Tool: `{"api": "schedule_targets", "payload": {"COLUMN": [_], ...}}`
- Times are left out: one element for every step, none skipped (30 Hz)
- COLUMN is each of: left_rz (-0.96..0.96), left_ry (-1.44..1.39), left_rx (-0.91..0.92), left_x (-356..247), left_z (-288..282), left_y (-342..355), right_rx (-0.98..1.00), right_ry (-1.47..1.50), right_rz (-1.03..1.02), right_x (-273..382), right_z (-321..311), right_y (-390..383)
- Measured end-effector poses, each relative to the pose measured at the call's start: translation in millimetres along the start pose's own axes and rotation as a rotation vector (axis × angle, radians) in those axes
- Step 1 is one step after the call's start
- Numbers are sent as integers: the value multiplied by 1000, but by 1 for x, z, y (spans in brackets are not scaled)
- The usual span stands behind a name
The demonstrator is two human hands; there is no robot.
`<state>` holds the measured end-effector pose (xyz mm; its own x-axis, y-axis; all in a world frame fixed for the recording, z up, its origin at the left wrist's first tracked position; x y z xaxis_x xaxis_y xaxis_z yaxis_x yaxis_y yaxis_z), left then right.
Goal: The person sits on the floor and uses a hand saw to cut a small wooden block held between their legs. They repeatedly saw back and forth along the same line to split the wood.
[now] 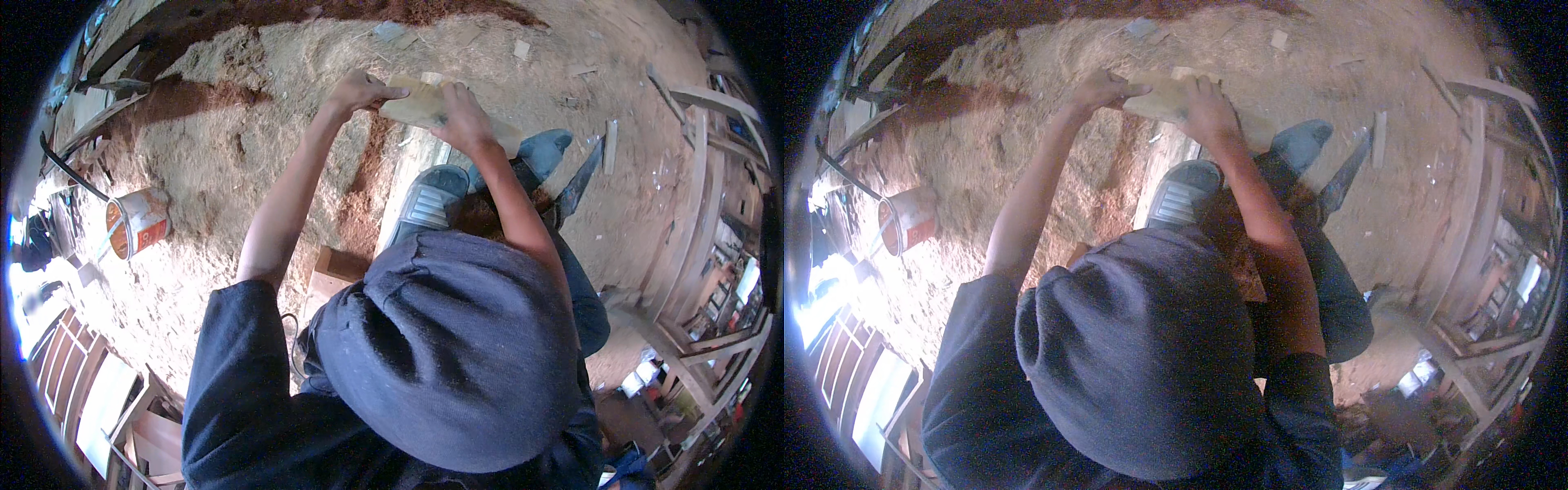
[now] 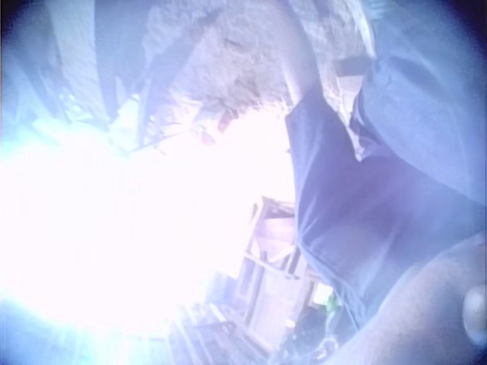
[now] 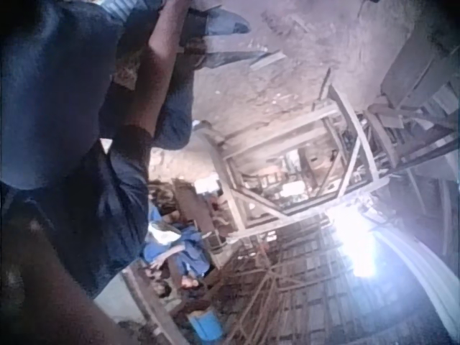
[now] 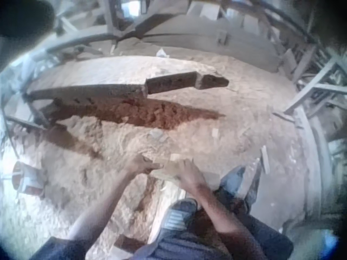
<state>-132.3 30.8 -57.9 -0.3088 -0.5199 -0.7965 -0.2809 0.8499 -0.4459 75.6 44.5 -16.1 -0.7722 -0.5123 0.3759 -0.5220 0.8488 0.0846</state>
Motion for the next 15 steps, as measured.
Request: {"api": "schedule_targets", "payload": {"left_rz": [-3, -5, -13, -20, -28, -37, -46, -45, -56, -68, -80, -72, -63, -59, -58], "left_ry": [-25, -53, -39, -24, -4, -42, -79, -119, -137, -154, -171, -138, -106, -75, -80], "left_rx": [20, 44, 30, 18, 3, 8, 16, 37, 47, 58, 62, 57, 50, 41, 27], "left_x": [-1, -6, -11, -17, -20, -19, -14, -14, -14, -12, -13, -8, -3, -3, -3], "left_z": [-3, -3, -3, -2, -2, -1, -1, 2, 4, 4, 4, 1, 1, 1, 3], "left_y": [-4, -8, -11, -14, -17, -17, -18, -16, -17, -20, -20, -15, -10, -9, -8], "right_rx": [-6, -12, -17, -19, -23, -28, -23, -24, -25, -43, -62, -81, -71, -77, -82], "right_ry": [14, 23, 33, 19, 9, -1, 10, 8, 4, -11, -25, -29, -11, -15, -18], "right_rz": [4, 10, 17, 26, 35, 46, 46, 55, 69, 74, 73, 67, 91, 87, 81], "right_x": [1, 0, -1, -4, -3, -2, 2, 6, 6, 5, 3, 6, 5, 5, 5], "right_z": [0, 0, 0, 0, -2, -4, -4, -7, -8, -8, -5, -3, -1, -2, -2], "right_y": [0, 0, -1, -2, -2, -3, -4, -4, -5, -6, -6, -4, -5, -6, -6]}}
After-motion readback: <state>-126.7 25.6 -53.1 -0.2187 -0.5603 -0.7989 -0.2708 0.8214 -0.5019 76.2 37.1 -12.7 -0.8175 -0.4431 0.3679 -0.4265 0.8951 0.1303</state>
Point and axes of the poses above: each hand's wrist, its own y-axis towards the middle knuckle, its own z-axis out of the palm, x = y × z, the point moved 6 cm from there along y, towards the middle knuckle, and after that the axes turned 15 degrees about -x, right-handed, at the moved point
